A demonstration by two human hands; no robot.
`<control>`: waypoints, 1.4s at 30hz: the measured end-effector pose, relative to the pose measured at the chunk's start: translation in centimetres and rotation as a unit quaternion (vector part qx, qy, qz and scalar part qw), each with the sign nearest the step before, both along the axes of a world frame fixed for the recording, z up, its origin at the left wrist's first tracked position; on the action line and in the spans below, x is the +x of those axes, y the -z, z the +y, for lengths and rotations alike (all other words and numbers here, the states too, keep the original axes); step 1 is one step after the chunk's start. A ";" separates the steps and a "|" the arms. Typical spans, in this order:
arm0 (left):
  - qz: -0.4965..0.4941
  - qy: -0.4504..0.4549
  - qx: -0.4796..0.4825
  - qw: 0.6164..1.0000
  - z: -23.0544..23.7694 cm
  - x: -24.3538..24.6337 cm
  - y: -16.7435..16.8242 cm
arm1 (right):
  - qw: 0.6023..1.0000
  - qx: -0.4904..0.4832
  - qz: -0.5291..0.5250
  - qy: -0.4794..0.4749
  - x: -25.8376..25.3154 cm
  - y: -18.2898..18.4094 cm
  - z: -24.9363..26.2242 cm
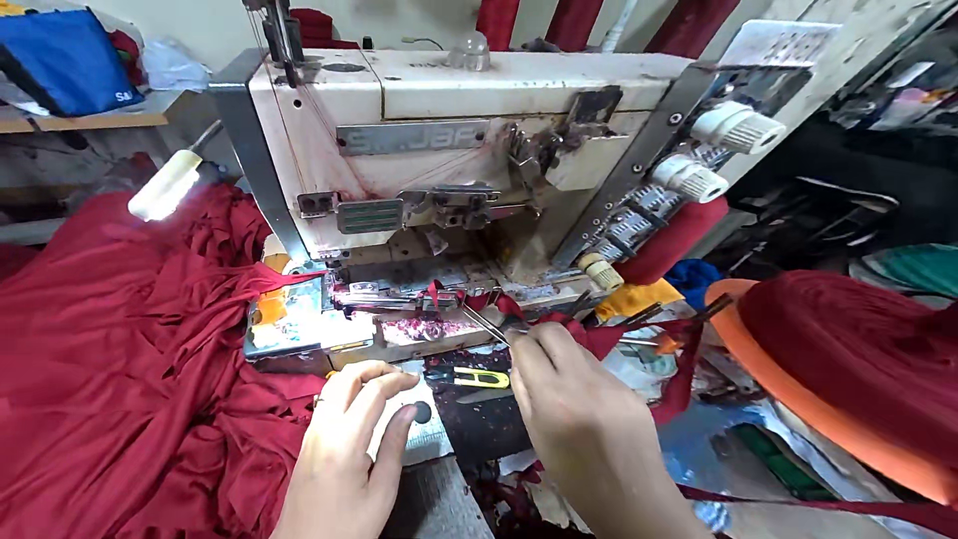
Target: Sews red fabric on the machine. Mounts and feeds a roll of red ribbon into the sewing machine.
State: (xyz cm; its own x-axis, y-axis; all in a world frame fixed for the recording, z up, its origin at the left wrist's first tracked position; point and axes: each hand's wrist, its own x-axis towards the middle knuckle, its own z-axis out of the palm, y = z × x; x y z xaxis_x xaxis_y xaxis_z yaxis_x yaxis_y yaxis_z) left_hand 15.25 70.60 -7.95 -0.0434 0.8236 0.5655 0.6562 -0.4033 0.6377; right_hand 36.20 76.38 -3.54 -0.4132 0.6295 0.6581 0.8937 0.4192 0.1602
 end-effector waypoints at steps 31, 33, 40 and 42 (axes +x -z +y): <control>-0.458 0.044 -0.188 0.868 7.4 6.3 -0.4 | 0.988 -0.085 0.129 -0.026 3.4 2.3 -2.1; -0.401 0.035 -0.141 0.904 7.0 6.2 0.0 | 0.978 -0.132 0.157 -0.032 4.1 1.9 -2.1; -0.504 0.018 -0.168 0.847 6.6 6.0 -0.6 | 0.970 -0.135 0.193 -0.066 4.0 1.6 -1.1; -0.560 0.009 -0.192 0.806 6.6 6.0 -1.0 | 0.972 -0.124 0.183 -0.078 3.6 1.6 -0.8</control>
